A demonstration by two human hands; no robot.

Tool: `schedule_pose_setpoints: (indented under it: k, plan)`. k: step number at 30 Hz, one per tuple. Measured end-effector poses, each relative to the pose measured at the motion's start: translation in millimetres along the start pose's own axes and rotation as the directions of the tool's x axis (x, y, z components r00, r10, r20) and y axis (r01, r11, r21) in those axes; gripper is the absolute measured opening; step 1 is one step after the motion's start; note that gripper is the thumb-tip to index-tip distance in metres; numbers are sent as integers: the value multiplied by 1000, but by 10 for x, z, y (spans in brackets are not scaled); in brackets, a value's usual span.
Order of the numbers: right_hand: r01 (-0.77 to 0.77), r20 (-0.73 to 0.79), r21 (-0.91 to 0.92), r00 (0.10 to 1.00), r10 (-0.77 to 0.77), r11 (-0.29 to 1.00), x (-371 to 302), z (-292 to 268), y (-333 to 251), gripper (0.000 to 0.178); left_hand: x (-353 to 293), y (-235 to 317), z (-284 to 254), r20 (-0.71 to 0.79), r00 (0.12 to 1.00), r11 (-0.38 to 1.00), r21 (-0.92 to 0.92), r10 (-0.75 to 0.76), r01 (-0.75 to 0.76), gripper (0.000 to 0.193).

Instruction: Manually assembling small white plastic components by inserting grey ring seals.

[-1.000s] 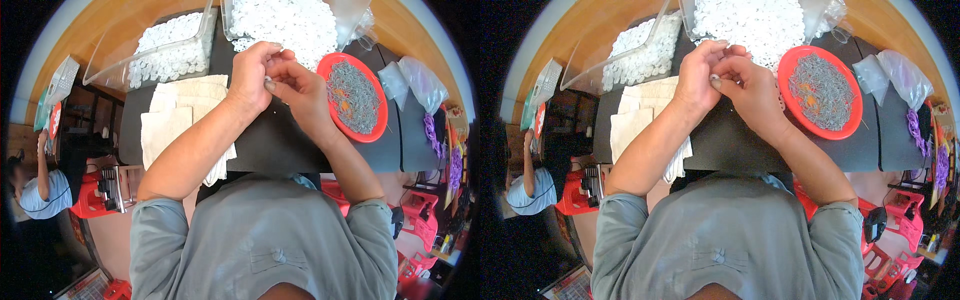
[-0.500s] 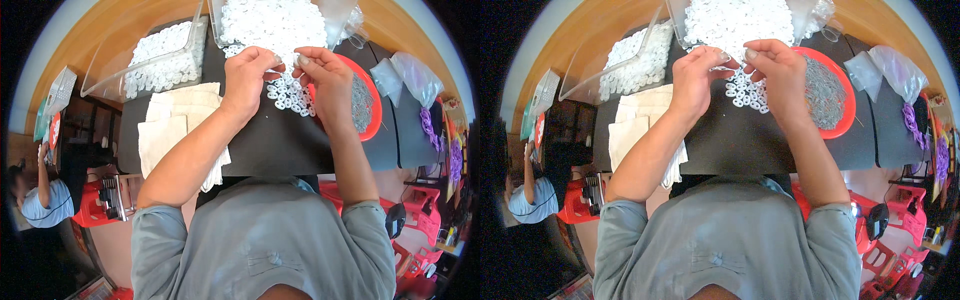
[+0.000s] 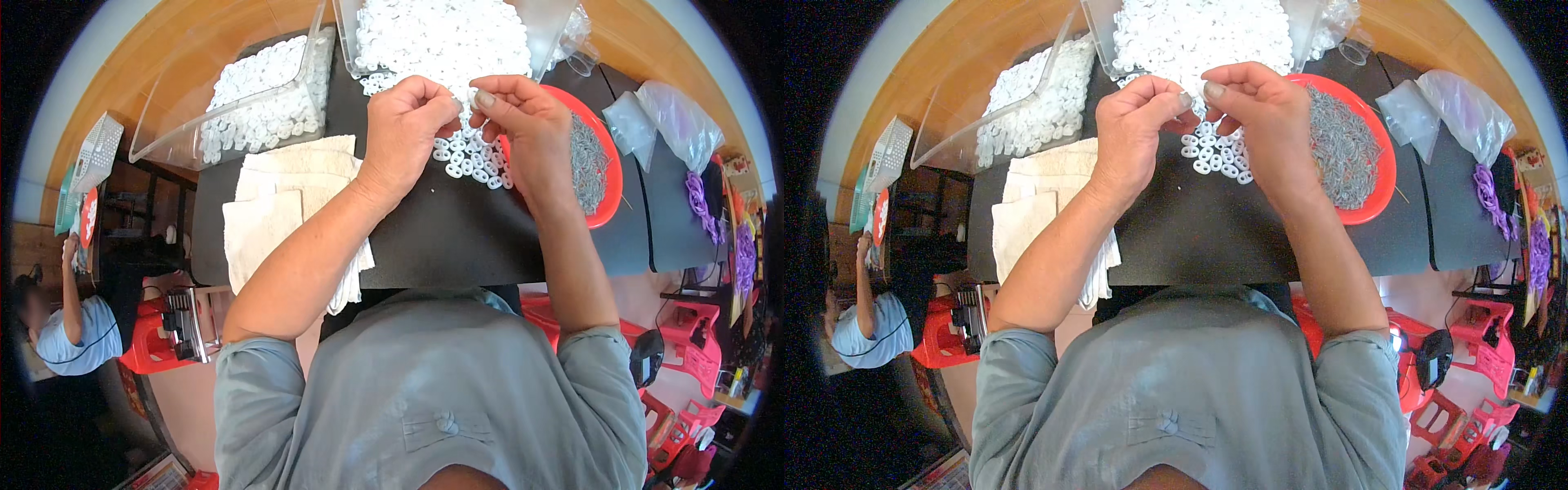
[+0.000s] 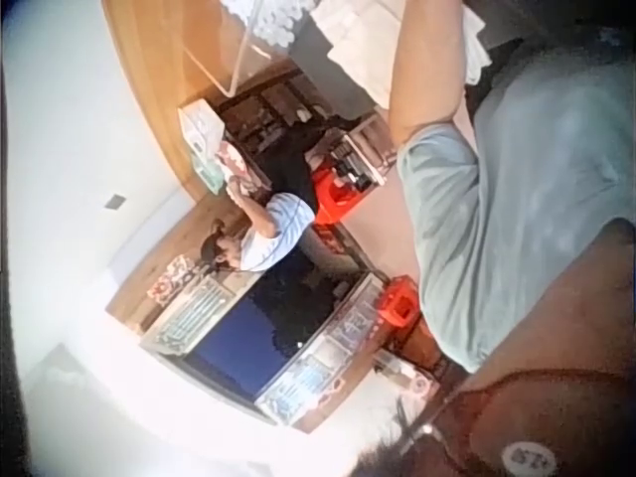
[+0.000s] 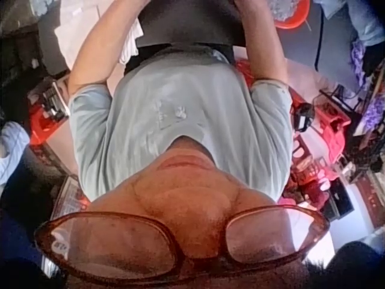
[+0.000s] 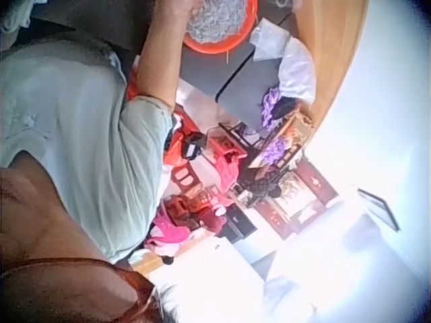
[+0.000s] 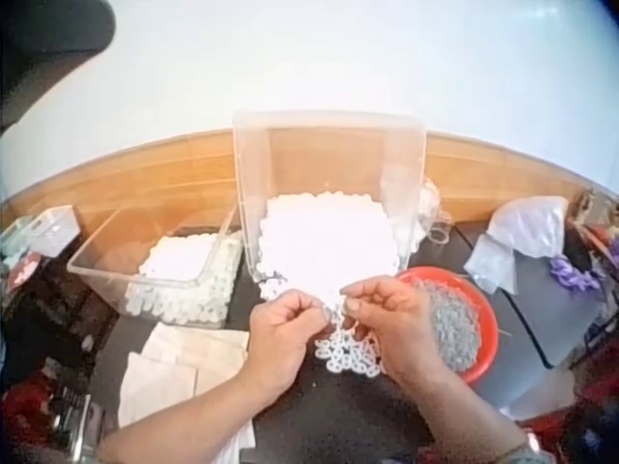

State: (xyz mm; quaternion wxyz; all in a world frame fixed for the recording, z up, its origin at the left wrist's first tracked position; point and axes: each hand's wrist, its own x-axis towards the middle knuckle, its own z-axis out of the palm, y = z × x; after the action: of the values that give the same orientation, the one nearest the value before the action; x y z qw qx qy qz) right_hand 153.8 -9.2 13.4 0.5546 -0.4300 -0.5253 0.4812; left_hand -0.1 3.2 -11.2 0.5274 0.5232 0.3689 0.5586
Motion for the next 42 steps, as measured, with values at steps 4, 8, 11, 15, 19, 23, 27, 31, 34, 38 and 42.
schedule_pose_setpoints:
  k: [4, 8, 11, 15, 19, 23, 27, 31, 34, 38, 42]
  plan:
    - [9, 18, -2, 1000, -9, 1000, -3, 16, 22, 18, -9, 10, -14, -2, 1000, 1000, 14, 9, -9, 11]
    - [37, 19, 12, 999, -37, 999, -5, 51, 108, 17, -22, 1, 8, -9, 1000, 999, -37, 12, -12, 11]
    - [-2, 27, 33, 1000, 1, 999, 25, 35, 119, 15, -13, -6, 10, -7, 1000, 998, -60, 15, -16, 10]
    - [-114, 103, 106, 989, 103, 988, 73, -88, 82, 14, 13, 37, 7, 38, 999, 988, -150, -19, 25, 10]
    - [-119, 155, 161, 983, 94, 980, 93, -198, 30, 15, 24, 82, 12, 122, 992, 971, -241, 18, 12, 22]
    - [-194, 263, 181, 954, 143, 964, 68, -236, -63, 15, -10, 139, 50, 158, 986, 976, -216, 51, -16, 26]
    - [-228, 352, 137, 921, 168, 964, 55, -270, -115, 15, -16, 180, 18, 227, 970, 983, -181, 82, -40, 27]
    - [-262, 371, 156, 909, 190, 952, 46, -260, -127, 15, -22, 166, 1, 204, 975, 982, -183, 85, -47, 25]
    - [-269, 354, 178, 915, 193, 947, 32, -252, -126, 16, -50, 193, 39, 197, 971, 987, -117, 135, -113, 25]
    - [-274, 354, 224, 917, 184, 935, 16, -238, -133, 17, -100, 266, 85, 245, 954, 979, -152, 172, -138, 26]
    - [-271, 362, 202, 913, 185, 941, 2, -214, -158, 17, -94, 250, 42, 248, 943, 975, -86, 220, -205, 24]
